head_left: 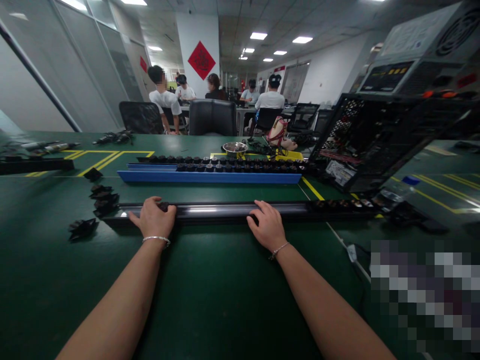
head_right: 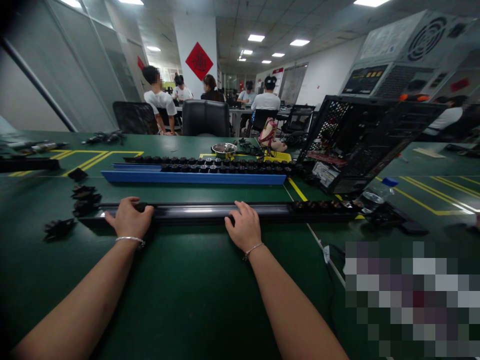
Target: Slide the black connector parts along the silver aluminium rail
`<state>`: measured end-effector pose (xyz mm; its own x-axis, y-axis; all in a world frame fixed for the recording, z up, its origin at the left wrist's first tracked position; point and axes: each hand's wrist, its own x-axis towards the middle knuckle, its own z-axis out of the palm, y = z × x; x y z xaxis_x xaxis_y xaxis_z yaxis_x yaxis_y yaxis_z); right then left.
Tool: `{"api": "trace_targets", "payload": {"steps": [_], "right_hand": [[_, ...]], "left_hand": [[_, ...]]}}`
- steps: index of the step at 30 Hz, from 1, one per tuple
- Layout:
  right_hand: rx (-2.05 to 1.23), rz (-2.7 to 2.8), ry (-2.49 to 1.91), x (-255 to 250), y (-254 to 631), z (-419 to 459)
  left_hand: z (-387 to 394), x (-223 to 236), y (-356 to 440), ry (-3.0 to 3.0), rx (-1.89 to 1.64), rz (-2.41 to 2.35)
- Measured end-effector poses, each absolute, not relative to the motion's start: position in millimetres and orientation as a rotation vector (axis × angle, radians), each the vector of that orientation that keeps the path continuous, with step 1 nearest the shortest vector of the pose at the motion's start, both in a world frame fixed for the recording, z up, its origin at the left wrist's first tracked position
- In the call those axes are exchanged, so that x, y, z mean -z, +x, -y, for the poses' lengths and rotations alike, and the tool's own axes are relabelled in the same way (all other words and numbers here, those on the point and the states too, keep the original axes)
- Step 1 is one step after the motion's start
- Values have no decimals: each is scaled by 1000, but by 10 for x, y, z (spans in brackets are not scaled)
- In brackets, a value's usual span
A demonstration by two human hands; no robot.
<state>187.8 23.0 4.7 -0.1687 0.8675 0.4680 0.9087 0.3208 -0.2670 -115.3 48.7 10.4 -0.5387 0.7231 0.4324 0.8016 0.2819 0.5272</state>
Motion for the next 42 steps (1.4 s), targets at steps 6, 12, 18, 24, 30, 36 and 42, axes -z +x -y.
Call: {"api": "trace_targets", "payload": {"steps": [6, 12, 18, 24, 30, 36, 42], "right_hand": [[112, 2047, -1558, -51, 1875, -231], [85, 2043, -1580, -64, 1872, -219], [74, 2030, -1568, -56, 1866, -225], [76, 2029, -1557, -39, 1871, -233], [90, 2019, -1534, -21, 1875, -241], [59, 2017, -1545, -20, 1872, -241], [52, 2015, -1544, -19, 1873, -245]], "left_hand": [[-490, -87, -1170, -1446, 1105, 2421], [-502, -76, -1197, -1414, 1121, 2419], [-492, -114, -1173, -1407, 1128, 2438], [-465, -115, -1164, -1392, 1067, 2436], [-399, -166, -1143, -1359, 1036, 2468], [-394, -112, -1234, -1348, 1031, 2632], [-385, -103, -1272, -1339, 982, 2678]]}}
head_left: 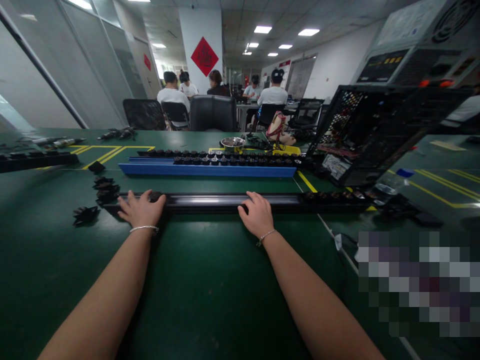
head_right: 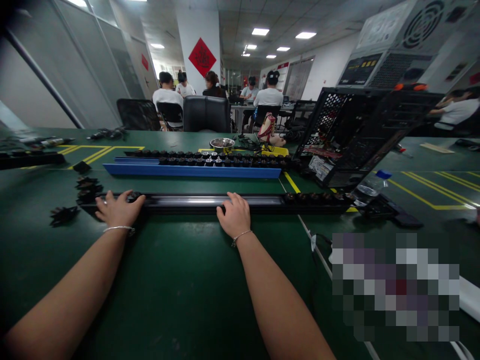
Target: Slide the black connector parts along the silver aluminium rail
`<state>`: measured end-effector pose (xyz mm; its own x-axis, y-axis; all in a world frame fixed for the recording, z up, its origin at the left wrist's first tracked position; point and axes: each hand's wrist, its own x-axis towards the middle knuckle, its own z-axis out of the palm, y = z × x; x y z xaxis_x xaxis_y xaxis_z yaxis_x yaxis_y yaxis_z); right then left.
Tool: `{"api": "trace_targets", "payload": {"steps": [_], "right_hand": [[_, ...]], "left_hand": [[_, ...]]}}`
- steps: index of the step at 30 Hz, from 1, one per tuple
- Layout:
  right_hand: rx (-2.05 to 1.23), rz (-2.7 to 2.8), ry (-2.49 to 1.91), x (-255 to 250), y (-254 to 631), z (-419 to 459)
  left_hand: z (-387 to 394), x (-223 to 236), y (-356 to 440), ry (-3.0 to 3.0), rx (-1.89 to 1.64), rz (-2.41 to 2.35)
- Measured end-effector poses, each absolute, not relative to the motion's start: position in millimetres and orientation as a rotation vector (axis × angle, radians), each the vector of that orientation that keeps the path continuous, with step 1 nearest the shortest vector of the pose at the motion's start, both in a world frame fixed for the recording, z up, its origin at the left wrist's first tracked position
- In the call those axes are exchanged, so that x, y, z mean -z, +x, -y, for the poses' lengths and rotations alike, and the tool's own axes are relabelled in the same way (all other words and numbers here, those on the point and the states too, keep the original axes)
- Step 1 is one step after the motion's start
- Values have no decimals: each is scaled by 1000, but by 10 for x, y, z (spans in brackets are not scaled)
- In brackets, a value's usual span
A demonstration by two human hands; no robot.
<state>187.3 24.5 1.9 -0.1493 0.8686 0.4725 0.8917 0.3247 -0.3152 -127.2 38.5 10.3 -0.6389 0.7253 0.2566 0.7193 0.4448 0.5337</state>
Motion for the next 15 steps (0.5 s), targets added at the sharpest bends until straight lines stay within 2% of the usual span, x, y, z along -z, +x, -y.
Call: {"api": "trace_targets", "payload": {"steps": [15], "right_hand": [[31, 1998, -1535, -7, 1876, -252]], "left_hand": [[-361, -147, -1334, 1261, -994, -2714]]}}
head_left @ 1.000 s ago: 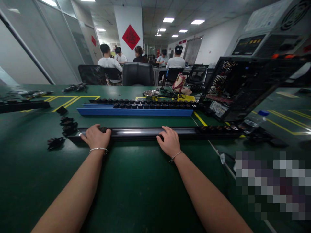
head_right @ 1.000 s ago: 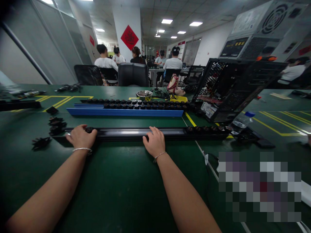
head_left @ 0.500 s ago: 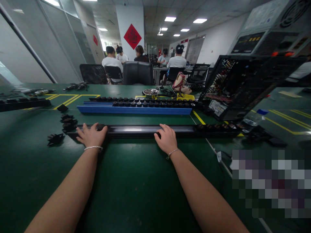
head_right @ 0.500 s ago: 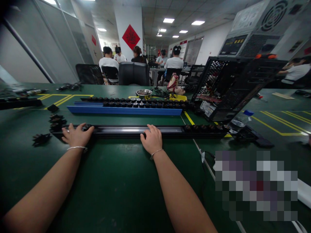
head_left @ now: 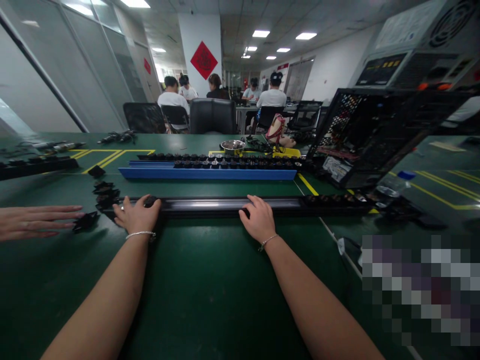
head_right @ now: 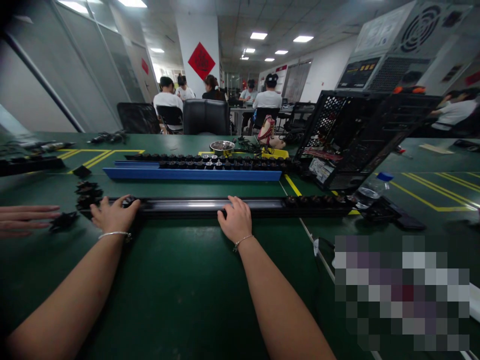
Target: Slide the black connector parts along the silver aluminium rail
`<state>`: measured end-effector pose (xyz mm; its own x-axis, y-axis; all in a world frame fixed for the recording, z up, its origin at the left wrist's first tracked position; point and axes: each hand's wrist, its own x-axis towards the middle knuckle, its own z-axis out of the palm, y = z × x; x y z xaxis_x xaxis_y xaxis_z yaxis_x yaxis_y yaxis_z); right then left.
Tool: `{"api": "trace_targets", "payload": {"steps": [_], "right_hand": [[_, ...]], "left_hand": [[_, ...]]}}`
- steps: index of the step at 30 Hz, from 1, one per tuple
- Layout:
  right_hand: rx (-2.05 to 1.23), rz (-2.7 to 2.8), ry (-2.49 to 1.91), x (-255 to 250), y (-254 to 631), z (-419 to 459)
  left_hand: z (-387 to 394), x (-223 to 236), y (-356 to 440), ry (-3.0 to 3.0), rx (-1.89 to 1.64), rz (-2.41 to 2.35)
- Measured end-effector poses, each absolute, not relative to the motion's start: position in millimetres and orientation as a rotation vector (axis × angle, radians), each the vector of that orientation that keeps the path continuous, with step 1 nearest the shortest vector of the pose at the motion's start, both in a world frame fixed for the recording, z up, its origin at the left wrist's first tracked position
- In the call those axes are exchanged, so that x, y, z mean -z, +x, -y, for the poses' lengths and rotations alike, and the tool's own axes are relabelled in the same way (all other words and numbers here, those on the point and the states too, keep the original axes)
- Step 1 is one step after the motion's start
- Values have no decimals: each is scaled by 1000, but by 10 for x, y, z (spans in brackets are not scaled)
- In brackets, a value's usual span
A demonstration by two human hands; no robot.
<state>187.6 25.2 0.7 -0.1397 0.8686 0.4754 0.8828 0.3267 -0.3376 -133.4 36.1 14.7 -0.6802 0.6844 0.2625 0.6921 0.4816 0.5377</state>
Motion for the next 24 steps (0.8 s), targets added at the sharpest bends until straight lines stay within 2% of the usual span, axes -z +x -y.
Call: {"api": "trace_targets", "payload": {"steps": [24], "right_hand": [[35, 1993, -1532, -25, 1890, -242]], "left_hand": [[-369, -163, -1621, -1088, 1099, 2757]]}}
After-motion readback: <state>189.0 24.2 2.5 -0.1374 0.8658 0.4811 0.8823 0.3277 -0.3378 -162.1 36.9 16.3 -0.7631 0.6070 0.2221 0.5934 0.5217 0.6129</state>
